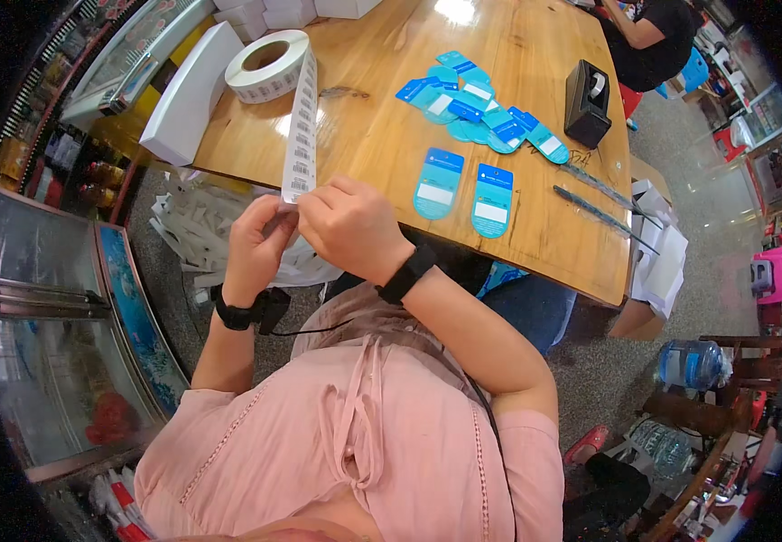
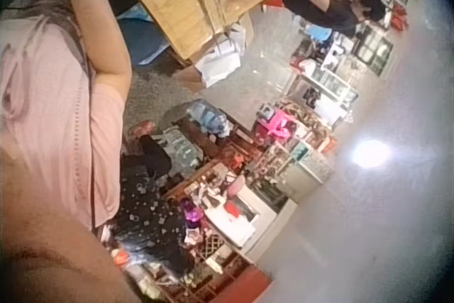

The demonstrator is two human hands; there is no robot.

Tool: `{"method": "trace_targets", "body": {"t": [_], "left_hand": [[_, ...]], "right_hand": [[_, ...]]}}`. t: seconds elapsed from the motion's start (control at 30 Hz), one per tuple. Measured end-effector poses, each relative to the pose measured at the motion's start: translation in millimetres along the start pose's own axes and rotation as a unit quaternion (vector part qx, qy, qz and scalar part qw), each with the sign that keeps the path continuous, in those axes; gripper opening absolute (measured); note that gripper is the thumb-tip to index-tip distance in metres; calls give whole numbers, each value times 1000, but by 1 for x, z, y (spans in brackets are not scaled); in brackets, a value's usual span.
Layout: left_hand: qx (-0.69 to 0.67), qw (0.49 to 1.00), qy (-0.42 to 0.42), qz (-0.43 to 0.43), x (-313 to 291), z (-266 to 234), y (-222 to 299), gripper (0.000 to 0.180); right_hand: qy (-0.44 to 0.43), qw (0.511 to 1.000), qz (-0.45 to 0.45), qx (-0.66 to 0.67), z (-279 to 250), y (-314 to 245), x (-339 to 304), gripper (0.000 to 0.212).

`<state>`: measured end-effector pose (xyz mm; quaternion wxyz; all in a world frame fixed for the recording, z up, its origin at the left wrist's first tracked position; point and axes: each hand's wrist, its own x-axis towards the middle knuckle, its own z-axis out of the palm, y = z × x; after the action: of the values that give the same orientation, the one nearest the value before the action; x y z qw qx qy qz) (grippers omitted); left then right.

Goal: Apply adhesive labels to product cards and then organize items into boxes for shipment.

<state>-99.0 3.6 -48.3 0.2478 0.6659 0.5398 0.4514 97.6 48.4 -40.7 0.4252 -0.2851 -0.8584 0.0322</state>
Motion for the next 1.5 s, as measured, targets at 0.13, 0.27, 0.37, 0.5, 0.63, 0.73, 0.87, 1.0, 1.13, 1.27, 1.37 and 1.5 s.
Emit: {"method": "trace_targets", "body": {"t": [0.13, 0.27, 0.37, 0.5, 0.63, 0.73, 0.87, 1.0, 1.13, 1.27, 1.37, 1.5], "left_hand": [[120, 981, 110, 107, 5, 6, 21, 13], [113, 976, 95, 159, -2, -4, 40, 10], [-56, 997, -58, 8, -1, 8, 55, 9], [-67, 993, -69, 62, 4, 23, 64, 8], [-33, 973, -105, 204, 7, 46, 72, 11], [-34, 962, -134, 236, 12, 67, 81, 12], [-7, 952, -160, 261, 21, 93, 84, 19], [27, 962, -144, 231, 26, 114, 100, 30], [83, 926, -130, 344, 40, 131, 93, 41], [143, 906, -146, 370, 37, 142, 82, 41], [146, 907, -141, 370, 37, 143, 80, 41], [148, 907, -126, 374, 37, 146, 76, 40]], "right_hand": [[56, 998, -19, -3, -18, 2, -3, 18], [65, 994, -70, -53, -44, -5, -10, 23], [66, 992, -84, -71, -57, -8, -20, 26], [51, 998, -8, -27, -85, -8, -39, 30], [69, 934, 292, 195, -106, -13, -68, 27], [60, 884, 379, 267, -128, -15, -88, 16], [74, 859, 437, 258, -152, -16, -104, 10], [149, 798, 500, 303, -174, -3, -115, 11], [117, 752, 570, 310, -201, 29, -109, 15], [47, 717, 631, 293, -206, 47, -91, 21], [30, 686, 661, 303, -206, 59, -79, 21], [-13, 655, 684, 319, -205, 68, -71, 21]]}}
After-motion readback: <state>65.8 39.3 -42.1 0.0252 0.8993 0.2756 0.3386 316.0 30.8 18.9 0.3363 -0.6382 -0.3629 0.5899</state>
